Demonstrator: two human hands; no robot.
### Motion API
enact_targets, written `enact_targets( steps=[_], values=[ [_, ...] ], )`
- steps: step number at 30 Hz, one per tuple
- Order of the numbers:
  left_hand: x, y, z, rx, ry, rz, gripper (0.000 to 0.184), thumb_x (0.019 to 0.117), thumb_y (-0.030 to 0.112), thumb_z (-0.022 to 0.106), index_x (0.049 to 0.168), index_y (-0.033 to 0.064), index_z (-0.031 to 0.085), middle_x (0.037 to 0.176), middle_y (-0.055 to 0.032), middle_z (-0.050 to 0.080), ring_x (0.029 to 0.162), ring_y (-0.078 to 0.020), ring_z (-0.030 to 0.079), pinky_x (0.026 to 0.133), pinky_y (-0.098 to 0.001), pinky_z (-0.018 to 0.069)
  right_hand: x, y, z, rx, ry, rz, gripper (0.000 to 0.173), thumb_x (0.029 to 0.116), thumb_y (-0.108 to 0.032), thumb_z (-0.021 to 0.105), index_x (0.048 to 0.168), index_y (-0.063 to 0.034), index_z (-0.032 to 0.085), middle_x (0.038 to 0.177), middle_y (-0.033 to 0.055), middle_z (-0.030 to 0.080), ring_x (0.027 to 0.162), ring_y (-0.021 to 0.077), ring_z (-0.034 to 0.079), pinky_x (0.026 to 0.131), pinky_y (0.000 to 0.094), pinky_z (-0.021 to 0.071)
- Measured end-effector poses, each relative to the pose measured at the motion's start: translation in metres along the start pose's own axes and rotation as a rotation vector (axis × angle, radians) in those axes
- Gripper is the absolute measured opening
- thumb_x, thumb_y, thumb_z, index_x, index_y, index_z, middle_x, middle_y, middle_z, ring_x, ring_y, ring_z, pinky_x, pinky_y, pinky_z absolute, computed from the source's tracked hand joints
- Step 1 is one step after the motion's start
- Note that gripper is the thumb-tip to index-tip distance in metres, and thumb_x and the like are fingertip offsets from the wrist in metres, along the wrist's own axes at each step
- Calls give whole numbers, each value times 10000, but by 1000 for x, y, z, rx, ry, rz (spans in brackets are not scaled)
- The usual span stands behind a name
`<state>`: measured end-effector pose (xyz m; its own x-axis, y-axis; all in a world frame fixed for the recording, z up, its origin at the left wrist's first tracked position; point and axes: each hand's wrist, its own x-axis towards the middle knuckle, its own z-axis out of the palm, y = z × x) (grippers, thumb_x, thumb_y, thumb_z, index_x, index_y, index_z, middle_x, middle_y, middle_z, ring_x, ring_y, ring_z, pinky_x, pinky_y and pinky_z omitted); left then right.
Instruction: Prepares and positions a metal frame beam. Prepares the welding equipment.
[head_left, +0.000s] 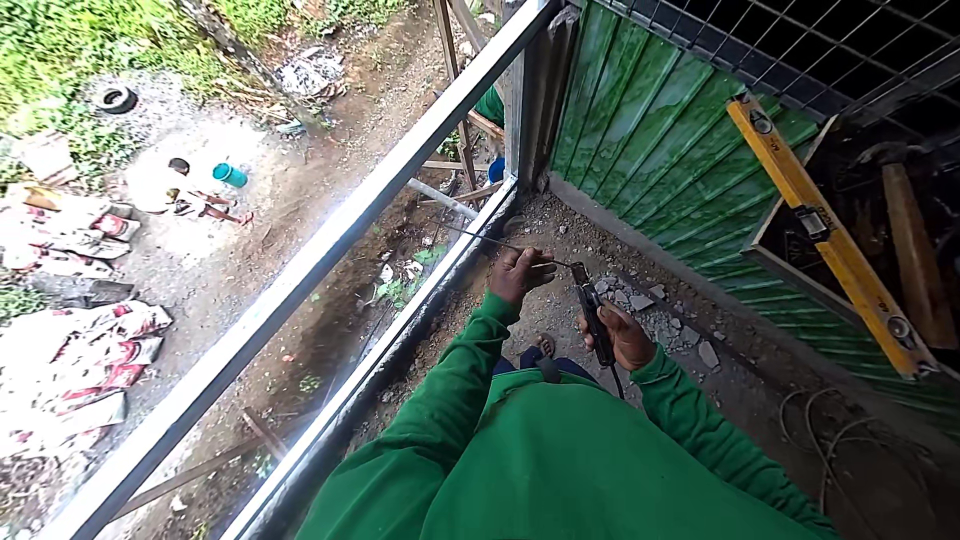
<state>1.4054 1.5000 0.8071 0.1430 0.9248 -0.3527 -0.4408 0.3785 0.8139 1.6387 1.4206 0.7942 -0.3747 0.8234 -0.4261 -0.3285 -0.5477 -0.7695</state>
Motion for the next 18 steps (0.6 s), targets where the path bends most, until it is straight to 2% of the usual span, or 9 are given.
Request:
enact_targets(
  steps=[2,4,7,10,14,18],
  values=[
    [0,-7,-3,58,-4,-87,328,1130,237,408,1253,-19,572,1125,-192,738,952,-292,761,865,-443,635,-1,2,-7,-59,52,-20,826,851,-617,748,1326,-24,424,852,51,634,635,158,642,601,319,598],
    [-5,-15,-7,144,-26,-165,341,1129,240,416,1286,-22,566,1147,-183,733,959,-276,759,872,-436,632,-3,5,-19,-133,143,-57,828,879,-588,710,1385,-11,399,848,39,630,630,149,639,589,308,596],
    [-14,-28,-22,237,-71,-198,317,1119,225,446,1266,-20,582,1147,-177,735,953,-258,758,872,-424,627,-7,13,-49,-245,315,-137,871,850,-535,744,1432,2,382,879,43,635,673,148,640,624,311,588],
    [-24,-32,-41,309,-23,-212,312,1115,221,456,1268,-11,598,1136,-168,739,941,-255,757,857,-422,629,-14,18,-76,-357,524,-173,924,785,-473,803,1447,18,386,995,89,653,782,160,671,731,341,604],
    [-36,-43,-74,364,126,-237,310,1114,223,461,1278,0,602,1137,-170,734,931,-270,753,823,-430,628,-13,14,-107,-485,727,-117,945,780,-314,855,1495,31,343,1278,211,600,1092,241,643,940,408,561],
    [-46,-59,-96,388,192,-305,305,1111,203,468,1278,-18,595,1125,-173,741,923,-264,760,817,-422,635,3,12,-120,-590,786,-81,958,801,-262,879,1510,41,310,1321,227,573,1149,247,612,993,404,529]
  ],
)
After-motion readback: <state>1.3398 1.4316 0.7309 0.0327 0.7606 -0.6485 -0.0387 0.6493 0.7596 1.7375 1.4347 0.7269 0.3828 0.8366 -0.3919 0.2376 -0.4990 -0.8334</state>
